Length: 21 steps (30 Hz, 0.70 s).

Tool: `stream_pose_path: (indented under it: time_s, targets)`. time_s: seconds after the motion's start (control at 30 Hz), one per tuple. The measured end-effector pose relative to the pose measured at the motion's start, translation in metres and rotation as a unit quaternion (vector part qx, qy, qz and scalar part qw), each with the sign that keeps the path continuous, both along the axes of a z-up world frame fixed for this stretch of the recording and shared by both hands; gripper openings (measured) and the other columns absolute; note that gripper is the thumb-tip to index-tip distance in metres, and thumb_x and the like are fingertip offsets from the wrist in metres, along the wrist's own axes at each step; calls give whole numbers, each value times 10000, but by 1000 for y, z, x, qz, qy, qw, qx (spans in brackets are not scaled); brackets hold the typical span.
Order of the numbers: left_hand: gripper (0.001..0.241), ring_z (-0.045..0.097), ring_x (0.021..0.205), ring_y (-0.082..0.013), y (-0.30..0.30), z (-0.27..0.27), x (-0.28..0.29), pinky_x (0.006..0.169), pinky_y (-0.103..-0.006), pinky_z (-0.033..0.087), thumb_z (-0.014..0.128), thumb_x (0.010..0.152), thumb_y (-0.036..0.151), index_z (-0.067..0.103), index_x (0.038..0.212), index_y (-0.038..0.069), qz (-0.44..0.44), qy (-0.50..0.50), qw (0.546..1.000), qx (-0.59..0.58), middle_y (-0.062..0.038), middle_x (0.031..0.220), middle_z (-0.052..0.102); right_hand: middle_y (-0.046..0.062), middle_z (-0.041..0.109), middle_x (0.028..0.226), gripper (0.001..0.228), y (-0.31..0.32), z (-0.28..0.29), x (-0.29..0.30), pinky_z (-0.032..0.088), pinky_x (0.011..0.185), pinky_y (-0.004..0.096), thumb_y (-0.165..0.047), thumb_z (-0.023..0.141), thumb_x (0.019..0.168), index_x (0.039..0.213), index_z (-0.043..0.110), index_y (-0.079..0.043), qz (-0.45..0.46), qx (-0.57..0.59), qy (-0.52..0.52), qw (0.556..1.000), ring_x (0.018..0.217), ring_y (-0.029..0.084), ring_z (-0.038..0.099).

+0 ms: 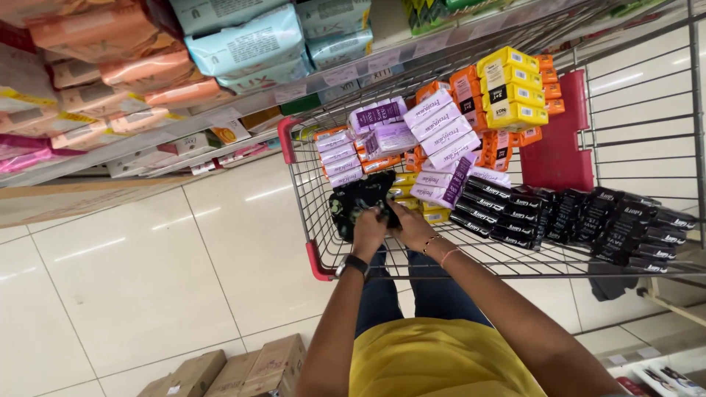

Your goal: Picking up bars of soap from a store shelf and placing them into a shopping cart.

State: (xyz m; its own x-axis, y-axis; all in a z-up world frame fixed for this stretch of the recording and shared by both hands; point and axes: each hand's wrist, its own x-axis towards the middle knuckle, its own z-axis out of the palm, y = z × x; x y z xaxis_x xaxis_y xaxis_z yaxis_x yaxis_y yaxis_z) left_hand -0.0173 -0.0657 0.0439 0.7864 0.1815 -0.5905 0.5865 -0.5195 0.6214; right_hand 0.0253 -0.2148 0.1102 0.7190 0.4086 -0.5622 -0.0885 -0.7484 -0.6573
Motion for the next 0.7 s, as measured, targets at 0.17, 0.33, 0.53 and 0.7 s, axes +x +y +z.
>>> stream_pose_path:
  time_s: [0.17, 0.33, 0.53, 0.7]
  targets:
    - [281, 645, 991, -381, -9, 103, -3, 863, -410, 515, 740, 838, 173, 694, 1033, -24, -39, -271, 961, -51, -218, 1052, 672, 257, 601, 1343, 958, -2, 9, 2, 466, 1064, 401, -118, 764, 737, 1580, 310, -85, -54, 88, -12, 995, 1280, 375, 579]
    - [273, 617, 883, -211, 6, 113, -28, 781, -321, 502, 659, 976, 204, 637, 1106, -35, 91, -218, 945, -228, -161, 972, 661, 237, 663, 1249, 887, 4, 39, -8, 496, 996, 395, -162, 845, 671, 1444, 427, -45, -70, 169, -48, 982, 1164, 349, 662]
    - [295, 573, 710, -126, 10, 132, -33, 652, -308, 482, 611, 1018, 257, 600, 1113, -22, 106, -193, 953, -210, -103, 788, 647, 238, 732, 1052, 651, 19, 59, -31, 561, 867, 423, -180, 797, 732, 1329, 572, -48, -141, 55, -51, 987, 1009, 381, 724]
    - [312, 508, 645, -127, 7, 145, -42, 593, -321, 449, 636, 1018, 282, 611, 1051, -27, 100, -231, 950, -184, -95, 720, 606, 250, 724, 1041, 651, 20, 77, -40, 548, 850, 449, -213, 810, 731, 1314, 573, -45, -155, 13, -77, 985, 1001, 400, 702]
